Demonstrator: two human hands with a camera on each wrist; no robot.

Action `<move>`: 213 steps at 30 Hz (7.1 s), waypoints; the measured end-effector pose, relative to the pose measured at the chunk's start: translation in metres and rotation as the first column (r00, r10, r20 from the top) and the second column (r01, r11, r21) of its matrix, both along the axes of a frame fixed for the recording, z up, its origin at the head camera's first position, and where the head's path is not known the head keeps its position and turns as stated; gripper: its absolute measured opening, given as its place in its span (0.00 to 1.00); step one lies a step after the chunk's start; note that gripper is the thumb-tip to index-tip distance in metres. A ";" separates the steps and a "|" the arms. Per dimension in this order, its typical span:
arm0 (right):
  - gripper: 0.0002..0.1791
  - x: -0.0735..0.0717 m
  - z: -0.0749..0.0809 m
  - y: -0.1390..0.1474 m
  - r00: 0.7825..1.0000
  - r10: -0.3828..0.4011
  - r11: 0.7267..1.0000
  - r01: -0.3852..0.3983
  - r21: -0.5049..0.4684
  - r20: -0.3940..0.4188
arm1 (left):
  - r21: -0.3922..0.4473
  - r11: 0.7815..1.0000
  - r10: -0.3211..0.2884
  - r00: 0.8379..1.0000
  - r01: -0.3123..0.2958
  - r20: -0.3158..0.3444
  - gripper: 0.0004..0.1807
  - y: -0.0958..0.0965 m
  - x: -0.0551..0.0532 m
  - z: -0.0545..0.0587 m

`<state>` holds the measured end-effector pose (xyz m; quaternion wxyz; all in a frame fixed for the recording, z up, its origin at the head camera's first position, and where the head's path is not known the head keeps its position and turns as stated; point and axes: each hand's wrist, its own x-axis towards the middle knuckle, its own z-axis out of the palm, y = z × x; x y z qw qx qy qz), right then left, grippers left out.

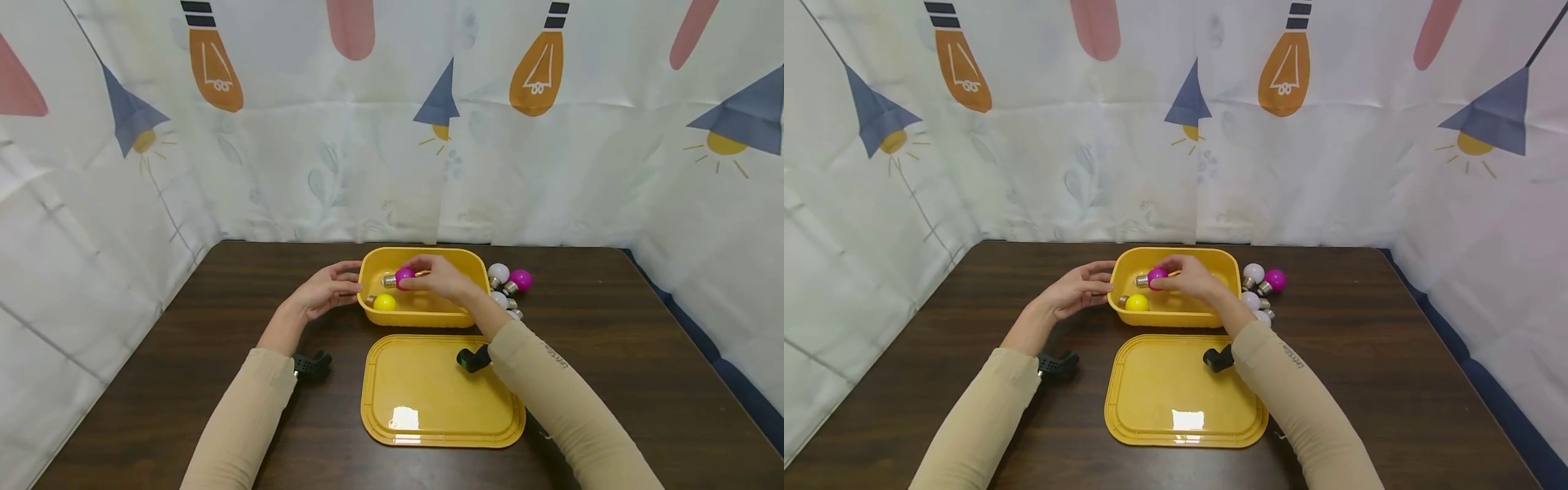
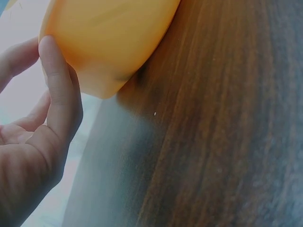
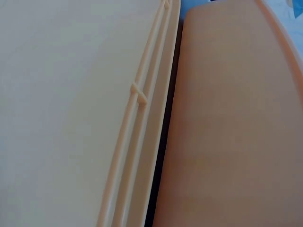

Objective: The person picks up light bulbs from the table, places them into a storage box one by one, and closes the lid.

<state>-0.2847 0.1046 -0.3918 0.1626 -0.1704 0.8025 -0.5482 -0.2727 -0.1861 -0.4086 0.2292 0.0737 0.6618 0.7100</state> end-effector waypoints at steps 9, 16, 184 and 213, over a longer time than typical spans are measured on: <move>0.25 -0.002 -0.001 -0.009 1.000 0.004 1.000 -0.004 0.022 -0.004 | -0.001 1.000 0.001 1.000 -0.001 0.007 0.37 0.001 -0.001 -0.001; 0.25 -0.004 -0.002 -0.018 1.000 0.013 0.999 -0.012 0.049 -0.028 | -0.002 1.000 0.006 1.000 -0.006 0.000 0.36 0.002 -0.002 -0.001; 0.27 0.031 0.034 0.137 0.985 -0.088 0.996 0.091 0.015 -0.148 | 0.008 1.000 0.030 0.999 -0.030 -0.012 0.34 0.001 0.000 -0.005; 0.29 0.038 0.020 0.188 0.969 -0.210 0.978 0.210 -0.016 -0.127 | 0.000 0.999 0.043 0.999 -0.043 -0.011 0.34 0.004 0.002 -0.002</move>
